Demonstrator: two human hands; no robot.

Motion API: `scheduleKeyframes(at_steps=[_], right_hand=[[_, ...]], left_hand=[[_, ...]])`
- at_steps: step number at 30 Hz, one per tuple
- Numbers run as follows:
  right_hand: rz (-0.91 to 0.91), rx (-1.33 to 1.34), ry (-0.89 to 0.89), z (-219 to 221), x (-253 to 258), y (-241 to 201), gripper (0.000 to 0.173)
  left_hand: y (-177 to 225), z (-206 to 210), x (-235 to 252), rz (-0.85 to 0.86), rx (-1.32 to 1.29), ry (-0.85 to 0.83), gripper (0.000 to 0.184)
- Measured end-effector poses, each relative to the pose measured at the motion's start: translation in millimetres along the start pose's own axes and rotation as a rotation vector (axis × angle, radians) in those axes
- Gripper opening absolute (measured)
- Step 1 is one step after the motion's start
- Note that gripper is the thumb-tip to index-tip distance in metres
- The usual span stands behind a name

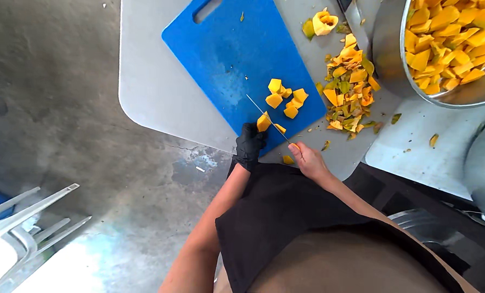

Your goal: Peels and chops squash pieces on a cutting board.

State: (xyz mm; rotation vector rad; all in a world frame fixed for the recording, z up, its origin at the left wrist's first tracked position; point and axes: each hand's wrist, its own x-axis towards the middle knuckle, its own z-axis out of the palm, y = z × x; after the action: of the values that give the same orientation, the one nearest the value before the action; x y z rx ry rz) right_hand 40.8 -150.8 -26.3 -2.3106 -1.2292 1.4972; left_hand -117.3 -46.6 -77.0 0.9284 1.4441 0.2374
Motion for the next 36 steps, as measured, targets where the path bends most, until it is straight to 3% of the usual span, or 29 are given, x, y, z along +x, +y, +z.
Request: scheduleKeyframes(at_steps=[7, 12, 17, 21, 25, 36], right_hand=[[0.185, -0.057, -0.108, 8, 31, -14, 0.052], [0.077, -0.074, -0.042, 5, 47, -14, 0.052], [-0.046, -0.010, 0.000, -6, 25, -12, 0.049], [-0.011, -0.049, -0.031, -4, 17, -11, 0.048], [0.140, -0.118, -0.108, 7, 36, -15, 0.052], [0.028, 0.003, 0.010, -8, 23, -14, 0.051]], left_hand=[[-6, -3, 3, 0.133, 0.049, -0.023, 0.035], [-11, -3, 5, 0.131, 0.054, -0.008, 0.036], [-6, -2, 2, 0.069, 0.004, -0.031, 0.035], [-4, -1, 1, 0.040, -0.037, -0.042, 0.035], [-12, -3, 2, 0.131, 0.091, -0.010, 0.036], [-2, -9, 14, 0.210, 0.224, 0.001, 0.036]])
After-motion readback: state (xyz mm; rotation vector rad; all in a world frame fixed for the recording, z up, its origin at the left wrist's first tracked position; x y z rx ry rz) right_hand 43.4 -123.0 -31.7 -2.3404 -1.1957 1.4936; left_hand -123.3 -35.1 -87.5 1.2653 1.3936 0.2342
